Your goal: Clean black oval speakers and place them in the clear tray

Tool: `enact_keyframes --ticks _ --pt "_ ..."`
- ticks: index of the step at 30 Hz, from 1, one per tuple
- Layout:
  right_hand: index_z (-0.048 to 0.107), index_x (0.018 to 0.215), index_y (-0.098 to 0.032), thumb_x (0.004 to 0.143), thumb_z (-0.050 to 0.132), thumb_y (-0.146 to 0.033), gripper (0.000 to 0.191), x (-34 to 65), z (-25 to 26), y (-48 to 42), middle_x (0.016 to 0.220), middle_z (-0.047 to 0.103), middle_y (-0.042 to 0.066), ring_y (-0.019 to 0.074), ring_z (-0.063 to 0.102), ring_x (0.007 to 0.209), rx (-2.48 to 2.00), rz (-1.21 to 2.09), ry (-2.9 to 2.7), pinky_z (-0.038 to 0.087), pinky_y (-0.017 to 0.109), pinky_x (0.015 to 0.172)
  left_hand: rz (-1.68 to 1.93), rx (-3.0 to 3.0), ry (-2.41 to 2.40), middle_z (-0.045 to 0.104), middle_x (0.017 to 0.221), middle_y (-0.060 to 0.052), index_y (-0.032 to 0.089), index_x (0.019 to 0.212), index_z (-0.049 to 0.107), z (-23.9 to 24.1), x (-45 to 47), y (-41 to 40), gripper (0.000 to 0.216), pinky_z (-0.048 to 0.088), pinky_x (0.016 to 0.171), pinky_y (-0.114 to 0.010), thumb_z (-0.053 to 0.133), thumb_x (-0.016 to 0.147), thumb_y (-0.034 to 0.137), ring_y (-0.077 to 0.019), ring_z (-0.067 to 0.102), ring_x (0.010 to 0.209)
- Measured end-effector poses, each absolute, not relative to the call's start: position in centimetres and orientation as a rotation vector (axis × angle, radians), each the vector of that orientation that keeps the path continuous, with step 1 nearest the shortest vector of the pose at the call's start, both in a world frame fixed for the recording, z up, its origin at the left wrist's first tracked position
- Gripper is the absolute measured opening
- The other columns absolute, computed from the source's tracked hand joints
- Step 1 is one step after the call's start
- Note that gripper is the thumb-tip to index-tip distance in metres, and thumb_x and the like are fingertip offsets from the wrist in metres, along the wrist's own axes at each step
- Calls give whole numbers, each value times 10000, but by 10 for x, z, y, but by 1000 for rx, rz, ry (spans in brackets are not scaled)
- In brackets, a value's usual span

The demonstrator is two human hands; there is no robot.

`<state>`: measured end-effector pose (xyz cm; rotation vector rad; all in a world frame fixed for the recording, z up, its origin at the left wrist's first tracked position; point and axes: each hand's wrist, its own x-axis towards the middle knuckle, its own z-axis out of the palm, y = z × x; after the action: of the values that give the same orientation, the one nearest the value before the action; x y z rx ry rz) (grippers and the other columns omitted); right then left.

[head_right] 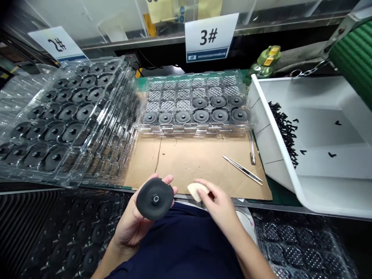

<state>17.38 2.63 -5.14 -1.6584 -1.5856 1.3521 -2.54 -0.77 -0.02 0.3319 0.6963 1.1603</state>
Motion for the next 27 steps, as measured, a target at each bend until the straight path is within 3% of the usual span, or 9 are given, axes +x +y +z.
enact_keyframes --ticks 4,7,10,12,15,20,23,27 --pt "709 984 -202 810 539 -400 313 166 -69 3 986 735 50 196 678 723 -1628 1452 -1618 542 306 628 1158 339 622 624 1270 -66 276 1191 607 -4 -24 -4 559 492 937 -319 779 664 208 -253 607 1122" --pt "684 1038 -211 840 525 -396 315 165 -51 7 1062 711 54 218 668 892 -1646 1385 -1574 539 319 726 1139 349 594 623 1270 -68 271 1204 599 -4 -23 -3 565 473 963 -328 781 670 237 -258 594 1139" --pt "604 1158 -298 884 512 -301 289 163 -7 22 1132 670 14 189 612 1009 -1512 1083 -1644 492 300 803 1113 351 587 651 1231 -57 270 1187 615 -2 -22 -3 563 476 955 -321 793 655 230 -251 619 1101" --pt "572 1188 -353 889 518 -209 336 157 23 33 1049 685 -14 152 608 886 -1182 834 -1901 454 287 753 1082 354 600 688 1162 -45 252 1177 626 -1 -21 -3 570 486 922 -274 807 636 265 -229 643 1056" --pt "610 1133 -307 907 461 -146 315 151 44 44 901 692 -7 120 557 702 -786 644 -2198 389 298 669 1085 355 667 708 1112 -41 237 1162 639 -2 -22 -4 576 489 898 -236 817 618 300 -208 648 1042" --pt "650 1036 -293 900 472 -186 249 173 18 32 753 665 -10 124 566 665 -1079 1021 -2172 421 269 628 1154 369 804 644 1237 -69 287 1150 630 2 -29 -7 590 469 970 -369 830 594 289 -269 608 1115" --pt "672 1014 -295 895 511 -304 200 186 -3 11 899 714 7 155 646 797 -1236 1302 -1965 504 268 704 1174 404 765 651 1224 -68 301 1141 628 8 -30 -6 583 470 969 -434 827 593 312 -300 614 1100" --pt "662 1057 -304 883 528 -320 220 189 3 -1 1030 706 8 180 659 918 -1447 1143 -1738 531 266 733 1146 415 705 660 1212 -61 291 1151 629 12 -21 -4 564 500 931 -382 812 618 315 -279 626 1085"
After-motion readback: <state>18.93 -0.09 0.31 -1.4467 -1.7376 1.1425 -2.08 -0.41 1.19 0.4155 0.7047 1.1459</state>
